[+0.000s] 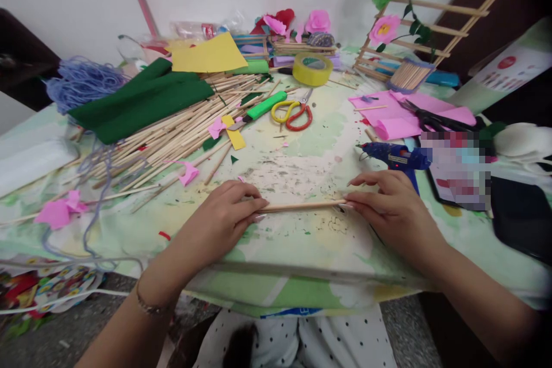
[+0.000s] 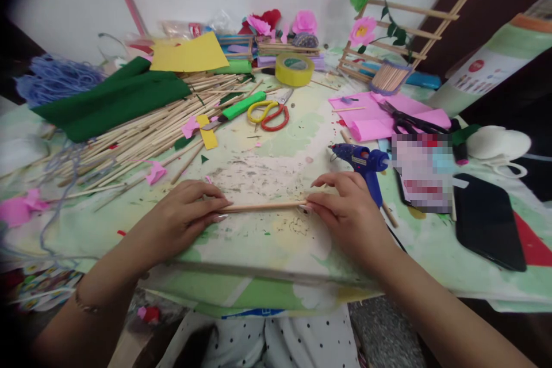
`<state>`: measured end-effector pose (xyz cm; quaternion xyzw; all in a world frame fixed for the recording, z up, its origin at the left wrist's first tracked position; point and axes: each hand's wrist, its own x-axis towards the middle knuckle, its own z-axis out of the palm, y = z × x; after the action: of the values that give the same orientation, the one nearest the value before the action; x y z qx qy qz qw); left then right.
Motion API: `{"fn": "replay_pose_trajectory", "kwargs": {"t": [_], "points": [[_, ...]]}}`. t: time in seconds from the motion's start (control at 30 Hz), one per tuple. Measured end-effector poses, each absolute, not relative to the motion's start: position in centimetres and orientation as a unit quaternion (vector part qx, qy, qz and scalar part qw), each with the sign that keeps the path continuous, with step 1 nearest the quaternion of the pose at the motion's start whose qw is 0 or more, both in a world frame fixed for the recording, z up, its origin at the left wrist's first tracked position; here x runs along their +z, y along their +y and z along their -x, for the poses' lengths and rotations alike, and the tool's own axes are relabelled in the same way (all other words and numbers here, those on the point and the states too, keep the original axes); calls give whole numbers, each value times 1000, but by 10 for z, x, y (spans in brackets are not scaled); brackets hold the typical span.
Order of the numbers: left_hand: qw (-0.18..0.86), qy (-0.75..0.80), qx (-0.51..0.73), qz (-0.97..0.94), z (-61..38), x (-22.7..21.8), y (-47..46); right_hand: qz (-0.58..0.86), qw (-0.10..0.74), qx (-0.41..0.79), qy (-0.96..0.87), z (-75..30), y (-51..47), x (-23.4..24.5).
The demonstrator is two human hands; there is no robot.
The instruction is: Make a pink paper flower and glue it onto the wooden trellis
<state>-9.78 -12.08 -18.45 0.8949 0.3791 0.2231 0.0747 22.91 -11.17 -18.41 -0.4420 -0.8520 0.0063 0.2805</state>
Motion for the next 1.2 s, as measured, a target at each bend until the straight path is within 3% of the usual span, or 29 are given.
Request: {"fn": "replay_pose_trajectory", "kwargs": {"t": [0.63,1.0,1.2], "points": [[50,371,216,-902,99,-185,-122,459,297,65,-835,-225,-112,-188],[42,376,220,-899,97,-185,-123,482,397,29,-780,-231,-120,-179],[49,375,215,-900,98,-185,-122,489,311,34,-814,-240,-123,-182]]}}
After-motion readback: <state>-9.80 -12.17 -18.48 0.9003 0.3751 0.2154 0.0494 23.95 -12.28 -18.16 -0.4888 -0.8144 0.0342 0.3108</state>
